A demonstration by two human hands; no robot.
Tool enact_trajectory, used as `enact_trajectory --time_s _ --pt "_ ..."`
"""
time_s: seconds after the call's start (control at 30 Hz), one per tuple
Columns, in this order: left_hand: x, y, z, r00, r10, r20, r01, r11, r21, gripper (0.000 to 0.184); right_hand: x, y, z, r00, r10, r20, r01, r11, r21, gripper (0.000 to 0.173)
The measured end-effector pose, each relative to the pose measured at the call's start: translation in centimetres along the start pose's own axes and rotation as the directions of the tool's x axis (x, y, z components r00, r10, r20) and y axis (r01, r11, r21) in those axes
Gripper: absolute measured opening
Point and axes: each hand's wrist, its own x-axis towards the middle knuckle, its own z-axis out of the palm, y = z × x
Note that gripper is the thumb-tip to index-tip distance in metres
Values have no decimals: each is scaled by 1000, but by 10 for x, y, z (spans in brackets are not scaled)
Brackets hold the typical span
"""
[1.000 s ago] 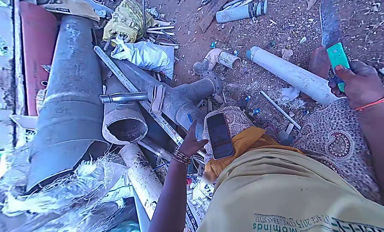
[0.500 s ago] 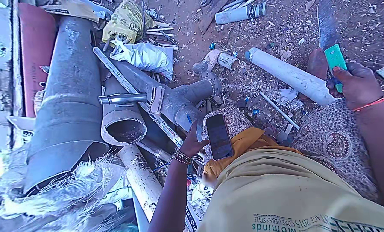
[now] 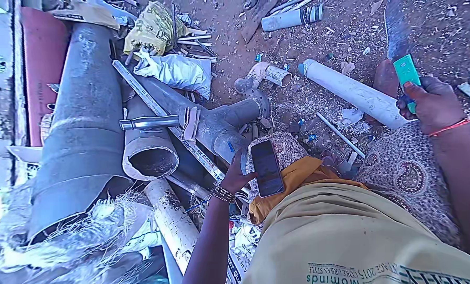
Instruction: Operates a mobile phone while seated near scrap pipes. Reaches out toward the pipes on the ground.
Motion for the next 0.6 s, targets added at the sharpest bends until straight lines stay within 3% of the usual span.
enact_trajectory --time_s 0.4,0.6 --pt "7 7 12 1000 20 -10 -19 997 69 106 0 1 0 1000 16 -1 -16 1000 6 23" --pt "14 16 23 998 -60 -16 62 972 228 111 1 0 2 1000 22 3 -22 1000 4 21"
